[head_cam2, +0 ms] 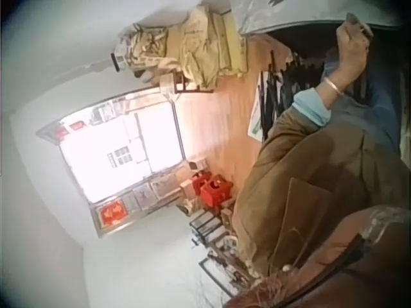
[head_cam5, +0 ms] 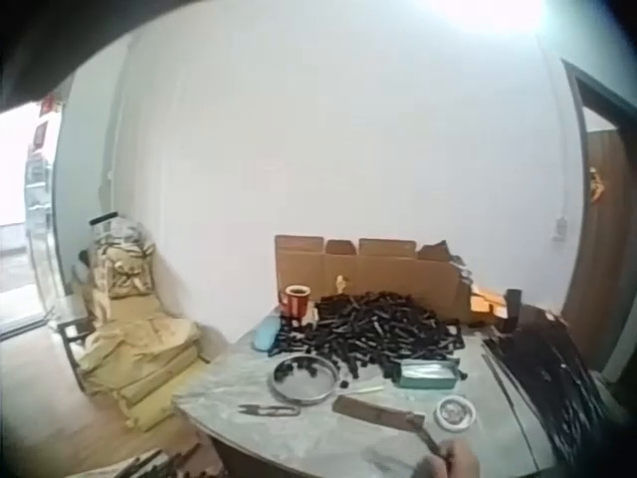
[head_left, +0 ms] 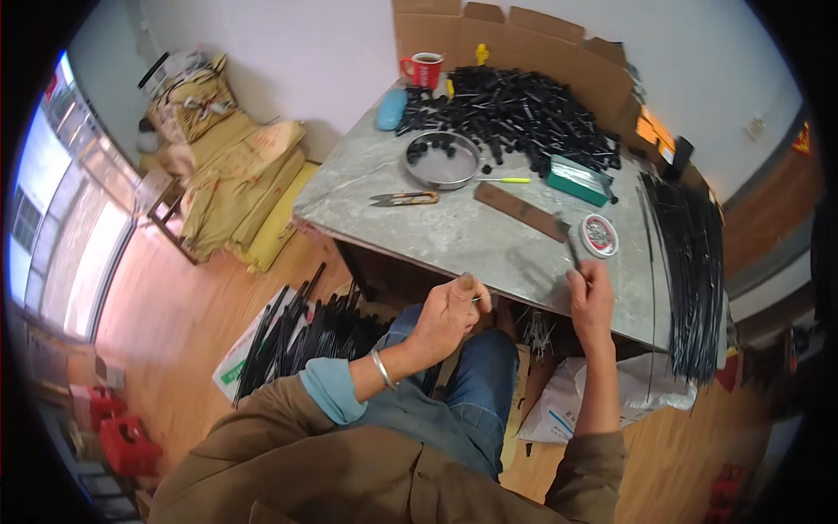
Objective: Organizing and trimming bundles of black wires at a precision assembly station.
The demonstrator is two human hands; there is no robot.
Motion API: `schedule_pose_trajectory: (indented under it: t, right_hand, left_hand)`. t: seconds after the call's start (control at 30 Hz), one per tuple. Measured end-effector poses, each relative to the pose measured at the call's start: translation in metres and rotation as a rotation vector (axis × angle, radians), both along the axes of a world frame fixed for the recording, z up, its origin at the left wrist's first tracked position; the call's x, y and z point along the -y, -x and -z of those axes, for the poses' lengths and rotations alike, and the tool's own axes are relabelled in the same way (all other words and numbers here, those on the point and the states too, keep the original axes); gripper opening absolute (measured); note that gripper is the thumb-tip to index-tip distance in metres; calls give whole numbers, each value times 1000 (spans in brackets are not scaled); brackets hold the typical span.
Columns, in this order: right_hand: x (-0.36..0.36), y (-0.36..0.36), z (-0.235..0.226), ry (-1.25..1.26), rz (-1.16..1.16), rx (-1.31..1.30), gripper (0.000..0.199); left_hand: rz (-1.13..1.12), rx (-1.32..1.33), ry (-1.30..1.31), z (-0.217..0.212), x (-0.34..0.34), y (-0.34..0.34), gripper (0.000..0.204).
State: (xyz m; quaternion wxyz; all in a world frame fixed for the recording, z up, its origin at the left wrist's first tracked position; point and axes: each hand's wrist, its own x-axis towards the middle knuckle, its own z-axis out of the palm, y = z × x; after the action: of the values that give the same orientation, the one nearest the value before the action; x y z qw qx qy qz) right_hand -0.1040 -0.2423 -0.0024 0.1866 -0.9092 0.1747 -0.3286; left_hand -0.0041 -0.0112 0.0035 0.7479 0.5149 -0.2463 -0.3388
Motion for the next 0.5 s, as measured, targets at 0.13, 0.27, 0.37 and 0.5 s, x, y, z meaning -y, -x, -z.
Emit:
schedule_pose_trajectory:
  t: [0.13, 0.27, 0.37, 0.5]
  right_hand:
    - [-68, 27, -27, -647, 46, -17, 17]
    - [-97, 53, -32, -333, -75, -170, 25]
    - [-101, 56, -33, -57, -85, -171, 35]
    - [-109, 50, -45, 121, -100, -86, 36]
  left_hand:
    - [3, 0, 0, -1, -2, -5, 63]
    - [-34, 23, 25, 2, 3, -2, 61]
    - [-88, 144, -12, 5, 7, 2, 58]
    - [-143, 242, -8, 10, 8, 5, 56]
